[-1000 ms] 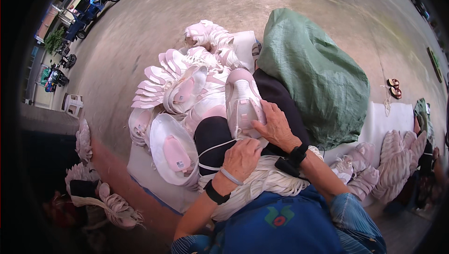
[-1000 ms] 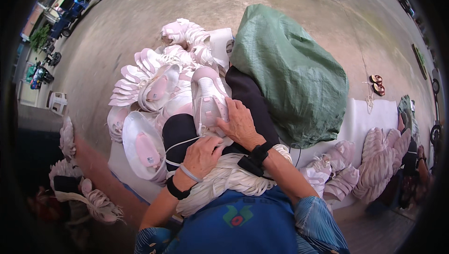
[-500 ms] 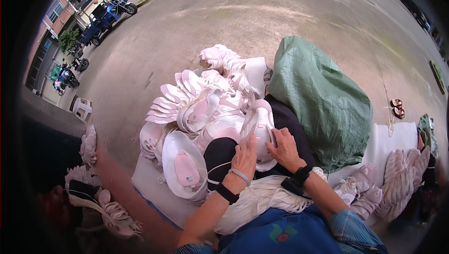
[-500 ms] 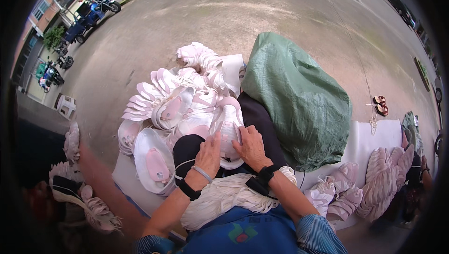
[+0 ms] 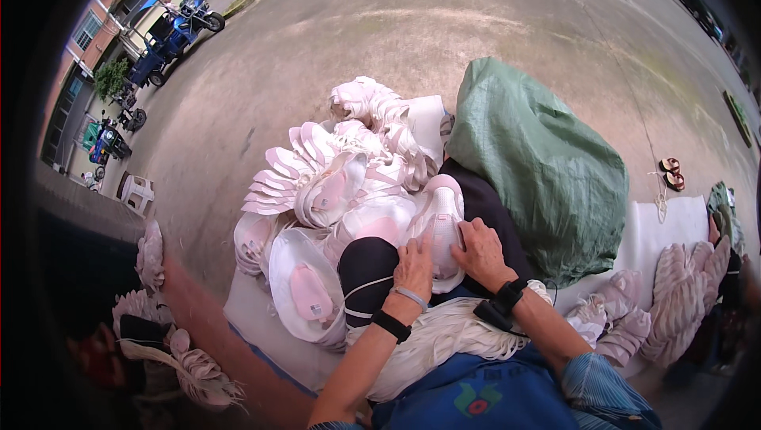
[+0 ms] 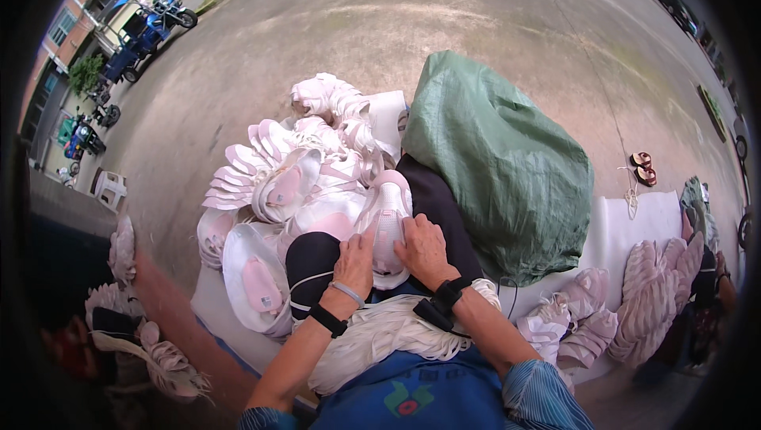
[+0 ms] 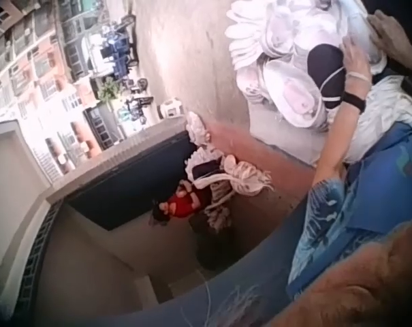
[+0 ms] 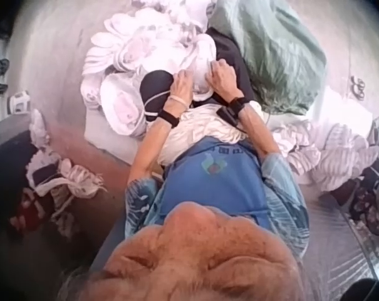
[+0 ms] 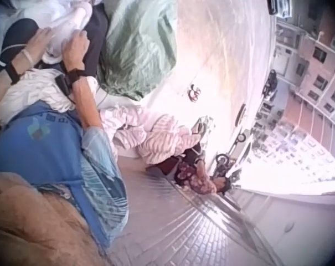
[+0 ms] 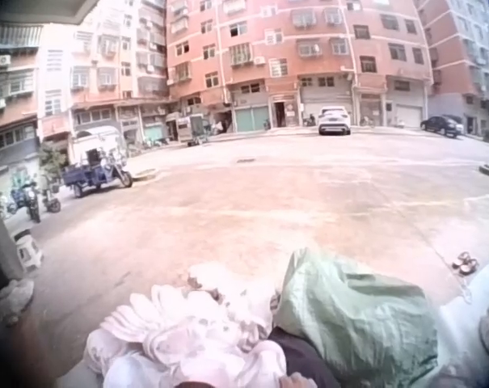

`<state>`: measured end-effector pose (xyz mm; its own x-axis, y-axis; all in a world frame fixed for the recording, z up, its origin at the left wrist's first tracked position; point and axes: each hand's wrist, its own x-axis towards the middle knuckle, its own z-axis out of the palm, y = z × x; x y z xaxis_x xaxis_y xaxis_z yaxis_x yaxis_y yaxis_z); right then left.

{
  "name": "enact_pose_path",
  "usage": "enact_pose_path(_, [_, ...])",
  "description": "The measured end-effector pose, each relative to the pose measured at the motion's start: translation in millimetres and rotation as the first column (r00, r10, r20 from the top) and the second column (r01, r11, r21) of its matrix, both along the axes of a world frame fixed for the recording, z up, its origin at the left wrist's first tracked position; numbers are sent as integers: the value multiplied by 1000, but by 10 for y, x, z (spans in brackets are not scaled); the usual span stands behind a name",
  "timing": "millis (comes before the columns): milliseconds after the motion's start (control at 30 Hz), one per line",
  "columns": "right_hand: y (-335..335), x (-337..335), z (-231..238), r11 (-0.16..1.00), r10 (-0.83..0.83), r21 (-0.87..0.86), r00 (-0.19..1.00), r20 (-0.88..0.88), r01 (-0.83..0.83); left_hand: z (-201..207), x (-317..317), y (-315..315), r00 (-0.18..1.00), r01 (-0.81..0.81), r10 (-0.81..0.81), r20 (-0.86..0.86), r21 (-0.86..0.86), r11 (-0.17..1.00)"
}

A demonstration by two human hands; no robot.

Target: Lacing a large quantity of athletic shoes while sitting in an outdoor work area.

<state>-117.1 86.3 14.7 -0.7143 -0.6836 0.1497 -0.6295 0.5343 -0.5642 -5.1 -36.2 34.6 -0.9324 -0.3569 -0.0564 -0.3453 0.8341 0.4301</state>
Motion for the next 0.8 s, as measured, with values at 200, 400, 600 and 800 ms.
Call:
enact_pose_path(200, [28,-69,-43,999,-10,53,1000,0,10,-105,-33,-53,999,37,-36,23,-52,998])
enact_pose_path(400, [24,-105,-57,997,43,54,998,49,-46,-122,-29,-252,986,-83,81,148,8,997])
enact_pose_path(600, [42,-76,82,993,-3,117,982,189,-20,71,-82,-319,976,-80,74,207,22,997])
enact_pose_path(800, [123,-10,-57,995,6,102,993,121,-19,-142,-51,-86,981,-51,58,183,-42,998])
